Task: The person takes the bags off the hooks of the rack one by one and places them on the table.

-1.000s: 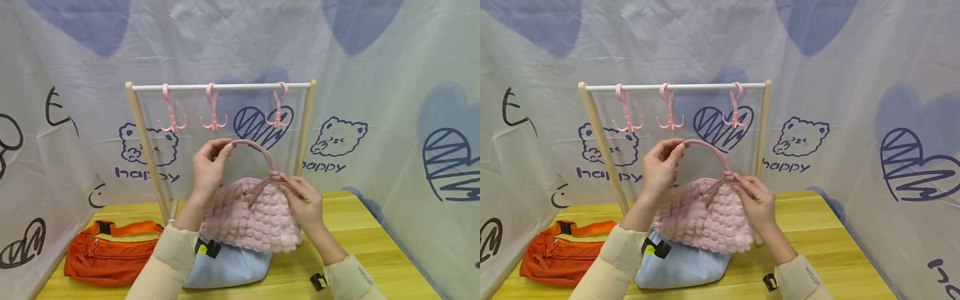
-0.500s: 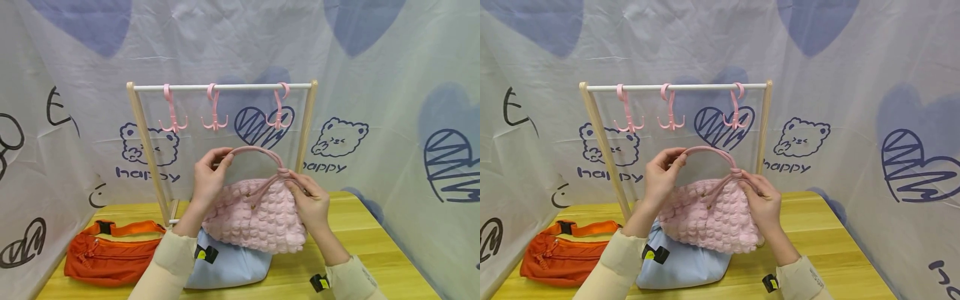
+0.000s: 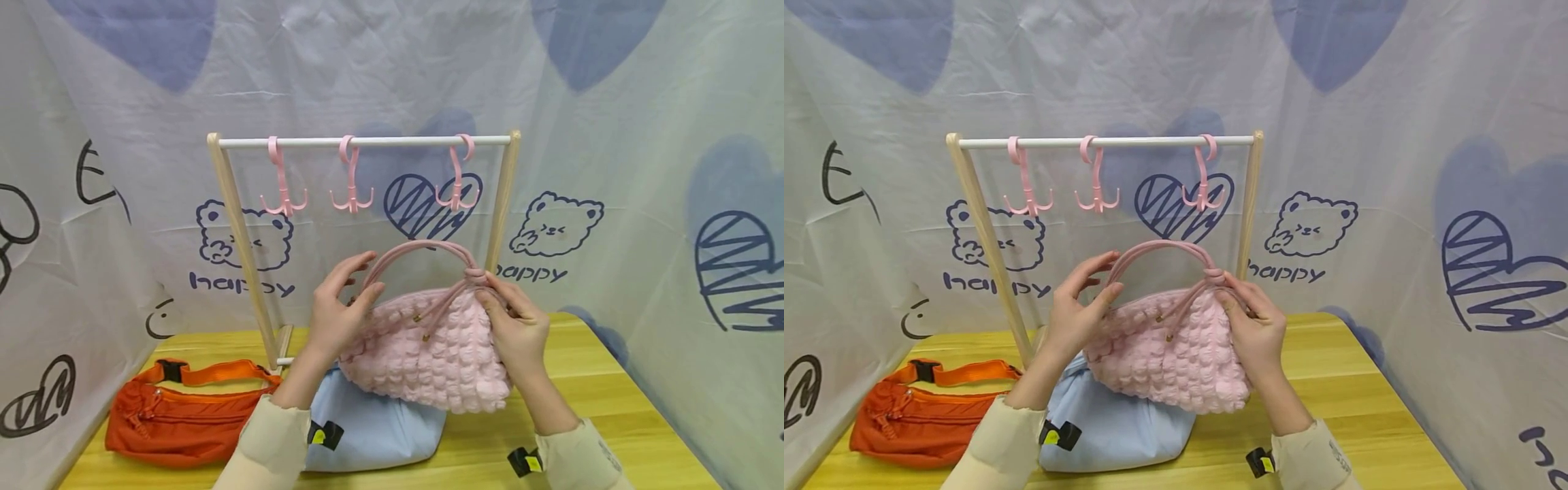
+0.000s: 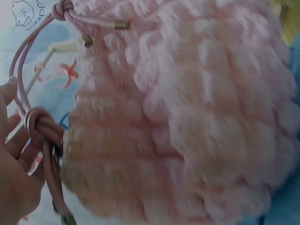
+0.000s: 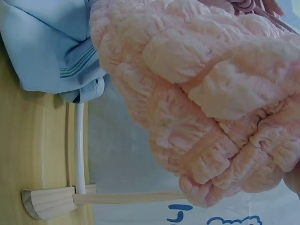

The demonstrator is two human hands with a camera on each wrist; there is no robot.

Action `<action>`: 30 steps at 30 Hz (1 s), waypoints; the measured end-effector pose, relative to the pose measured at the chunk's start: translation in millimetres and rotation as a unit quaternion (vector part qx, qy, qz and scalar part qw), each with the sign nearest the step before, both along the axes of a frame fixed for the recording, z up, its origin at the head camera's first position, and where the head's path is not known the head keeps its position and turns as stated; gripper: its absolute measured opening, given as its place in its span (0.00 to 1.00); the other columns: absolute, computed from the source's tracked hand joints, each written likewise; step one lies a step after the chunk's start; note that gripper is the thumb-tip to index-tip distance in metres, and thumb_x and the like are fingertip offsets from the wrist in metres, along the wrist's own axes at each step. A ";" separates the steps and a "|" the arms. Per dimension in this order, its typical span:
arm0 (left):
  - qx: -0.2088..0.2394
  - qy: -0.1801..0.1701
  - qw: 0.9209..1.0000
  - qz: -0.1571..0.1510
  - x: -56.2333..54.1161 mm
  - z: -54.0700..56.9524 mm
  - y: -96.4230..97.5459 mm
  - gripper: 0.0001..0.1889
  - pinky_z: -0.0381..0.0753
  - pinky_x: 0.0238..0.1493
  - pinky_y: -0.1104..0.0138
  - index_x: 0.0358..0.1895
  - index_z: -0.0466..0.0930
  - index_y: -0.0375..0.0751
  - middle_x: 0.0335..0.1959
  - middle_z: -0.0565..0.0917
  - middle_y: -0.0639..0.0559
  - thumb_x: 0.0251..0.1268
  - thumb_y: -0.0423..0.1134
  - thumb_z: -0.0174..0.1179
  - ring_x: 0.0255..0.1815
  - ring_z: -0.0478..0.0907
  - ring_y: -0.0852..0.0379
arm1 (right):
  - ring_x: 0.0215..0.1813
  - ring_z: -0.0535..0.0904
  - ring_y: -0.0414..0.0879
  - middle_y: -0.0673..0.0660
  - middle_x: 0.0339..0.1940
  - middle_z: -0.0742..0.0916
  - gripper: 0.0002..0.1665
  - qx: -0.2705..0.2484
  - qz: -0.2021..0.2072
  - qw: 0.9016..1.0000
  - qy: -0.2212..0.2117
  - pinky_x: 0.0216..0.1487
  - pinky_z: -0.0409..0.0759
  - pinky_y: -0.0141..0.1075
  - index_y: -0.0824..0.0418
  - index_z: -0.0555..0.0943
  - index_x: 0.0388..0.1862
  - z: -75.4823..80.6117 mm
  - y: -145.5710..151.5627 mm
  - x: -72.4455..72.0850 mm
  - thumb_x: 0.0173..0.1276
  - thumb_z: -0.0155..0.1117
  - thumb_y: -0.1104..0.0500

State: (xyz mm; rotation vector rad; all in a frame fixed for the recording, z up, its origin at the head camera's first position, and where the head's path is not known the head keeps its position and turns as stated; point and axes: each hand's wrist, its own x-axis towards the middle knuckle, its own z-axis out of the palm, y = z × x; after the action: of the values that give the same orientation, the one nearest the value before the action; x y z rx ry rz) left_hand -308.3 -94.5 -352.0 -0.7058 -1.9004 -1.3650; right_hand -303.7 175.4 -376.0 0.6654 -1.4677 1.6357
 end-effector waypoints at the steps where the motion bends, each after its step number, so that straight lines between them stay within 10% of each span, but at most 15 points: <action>1: -0.005 0.011 1.000 0.003 1.0 -3.0 -3.2 0.26 0.78 0.60 0.63 0.68 0.80 0.42 0.65 0.82 0.51 0.67 0.33 0.72 0.64 0.78 0.50 | 0.53 0.88 0.43 0.52 0.49 0.92 0.19 0.000 -0.003 1.000 -0.002 0.54 0.85 0.31 0.77 0.84 0.53 0.4 0.3 0.6 0.63 0.69 0.80; 15: -0.127 0.113 0.985 0.024 -2.1 -51.6 -38.8 0.43 0.75 0.65 0.71 0.73 0.72 0.33 0.68 0.79 0.39 0.50 0.26 0.79 0.67 0.76 0.39 | 0.52 0.88 0.42 0.53 0.49 0.91 0.18 -0.003 -0.016 1.000 -0.009 0.54 0.85 0.30 0.77 0.84 0.54 -0.5 4.5 1.8 0.65 0.69 0.79; 30: -0.077 0.122 0.990 0.003 -16.1 -77.4 -30.8 0.35 0.77 0.60 0.75 0.69 0.77 0.33 0.56 0.84 0.39 0.54 0.18 0.73 0.56 0.83 0.43 | 0.51 0.88 0.40 0.51 0.49 0.92 0.19 -0.018 -0.015 1.000 -0.010 0.51 0.84 0.27 0.78 0.84 0.54 -10.4 7.6 0.2 0.63 0.69 0.81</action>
State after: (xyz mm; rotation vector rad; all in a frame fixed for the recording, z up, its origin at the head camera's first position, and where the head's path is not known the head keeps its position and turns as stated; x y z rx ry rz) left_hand -324.4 -125.4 -429.4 -0.8989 -1.8209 -1.0810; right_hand -303.5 183.0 -386.4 0.6047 -1.4526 1.6460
